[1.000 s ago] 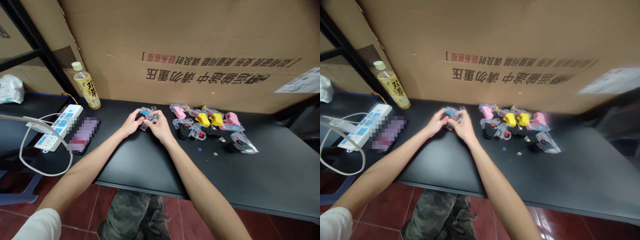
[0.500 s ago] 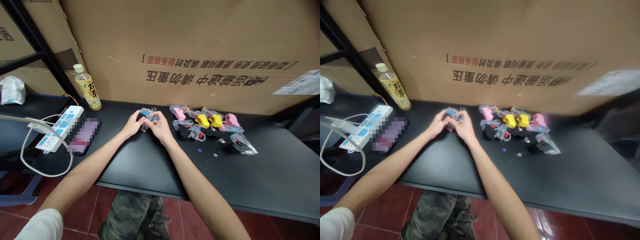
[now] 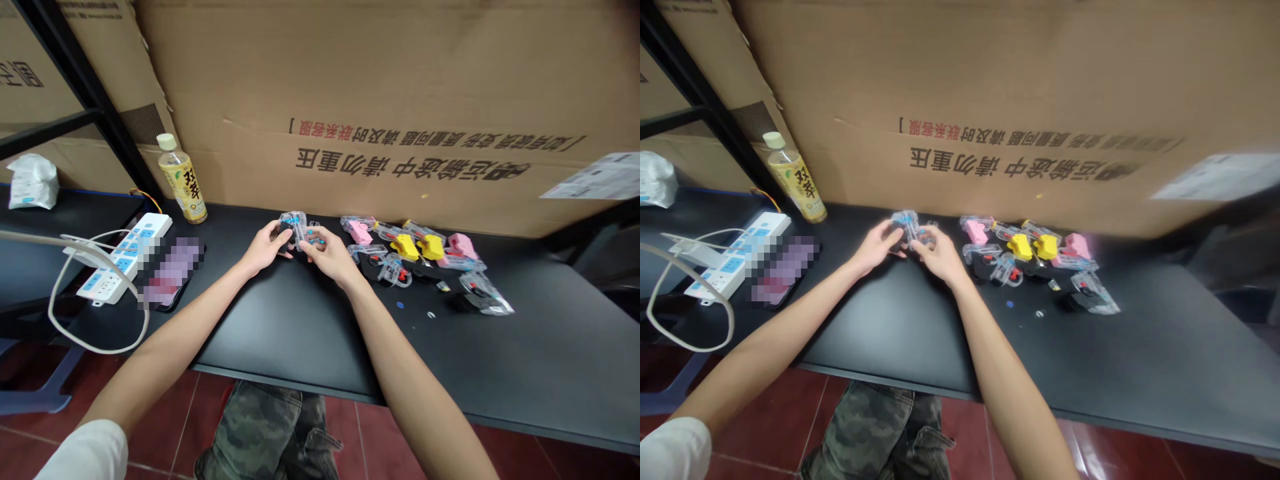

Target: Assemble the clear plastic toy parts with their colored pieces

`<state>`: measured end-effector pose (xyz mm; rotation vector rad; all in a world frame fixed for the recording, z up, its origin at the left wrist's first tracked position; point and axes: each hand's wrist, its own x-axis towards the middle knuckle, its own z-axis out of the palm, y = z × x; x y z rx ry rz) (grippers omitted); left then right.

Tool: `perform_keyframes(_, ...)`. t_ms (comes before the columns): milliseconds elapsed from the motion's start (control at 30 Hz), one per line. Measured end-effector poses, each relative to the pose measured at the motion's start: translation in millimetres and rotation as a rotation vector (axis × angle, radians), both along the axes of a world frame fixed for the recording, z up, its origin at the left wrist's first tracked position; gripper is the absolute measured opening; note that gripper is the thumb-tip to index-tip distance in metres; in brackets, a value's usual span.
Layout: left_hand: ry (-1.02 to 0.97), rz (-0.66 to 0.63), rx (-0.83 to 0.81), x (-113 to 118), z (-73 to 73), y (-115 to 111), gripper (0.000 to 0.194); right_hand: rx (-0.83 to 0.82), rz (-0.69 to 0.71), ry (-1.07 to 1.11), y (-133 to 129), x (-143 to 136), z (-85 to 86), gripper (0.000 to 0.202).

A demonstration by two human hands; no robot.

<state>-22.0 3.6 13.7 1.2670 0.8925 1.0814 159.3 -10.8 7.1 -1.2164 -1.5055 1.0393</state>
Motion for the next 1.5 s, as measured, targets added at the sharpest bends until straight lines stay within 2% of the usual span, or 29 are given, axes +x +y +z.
perform_keyframes(200,0.193,0.155,0.047,-5.8,-1.4,7.7,0.03,0.091,-0.17,-0.051,7.7,19.2,2.9,0.041)
perform_keyframes(433,0.436,0.402,0.227,-17.5,-5.7,18.6,0.01,0.044,-0.048,-0.103,5.0,16.9,-3.5,0.039)
perform_keyframes(567,0.505,0.456,0.266,-21.4,-11.3,23.4,0.008,0.075,-0.032,-0.183,4.3,13.6,-2.6,0.036)
perform_keyframes(633,0.506,0.459,0.306,-21.8,-14.4,25.0,0.006,0.117,-0.07,-0.218,4.9,21.1,2.5,0.036)
perform_keyframes(733,0.503,0.469,0.354,-21.5,-16.9,26.5,0.004,0.205,-0.277,-0.239,3.4,52.4,12.6,0.036)
perform_keyframes(800,0.486,0.479,0.365,-21.2,-16.1,26.8,0.004,0.244,-0.466,-0.268,-1.8,87.0,16.9,0.033)
perform_keyframes(867,0.459,0.489,0.379,-20.9,-13.2,26.4,0.005,0.266,-0.579,-0.397,-11.6,127.7,17.5,0.029)
perform_keyframes(900,0.446,0.495,0.39,-20.8,-11.1,25.8,0.005,0.245,-0.572,-0.483,-18.0,148.1,16.4,0.028)
perform_keyframes(967,0.438,0.496,0.427,-20.4,-6.1,23.6,0.006,0.164,-0.44,-0.657,-32.6,183.1,13.1,0.026)
perform_keyframes(1067,0.504,0.419,0.514,-19.4,0.9,17.9,0.008,0.152,-0.296,-0.824,-52.9,207.5,9.4,0.028)
perform_keyframes(1167,0.67,0.262,0.634,-18.1,3.6,11.0,0.008,0.217,-0.245,-0.816,-59.8,190.7,10.7,0.031)
perform_keyframes(1233,0.799,0.187,0.683,-17.7,2.7,7.1,0.009,0.263,-0.182,-0.786,-52.5,161.6,13.7,0.033)
perform_keyframes(1333,0.935,0.111,0.676,-18.3,0.3,4.1,0.016,0.314,-0.064,-0.727,-25.3,106.1,18.0,0.035)
perform_keyframes(1400,0.973,0.086,0.651,-19.3,-0.2,4.0,0.018,0.224,-0.072,-0.701,-1.1,69.7,19.2,0.041)
perform_keyframes(1500,1.001,0.094,0.624,-20.8,1.6,4.7,0.019,-0.004,-0.186,-0.698,33.9,28.6,17.6,0.057)
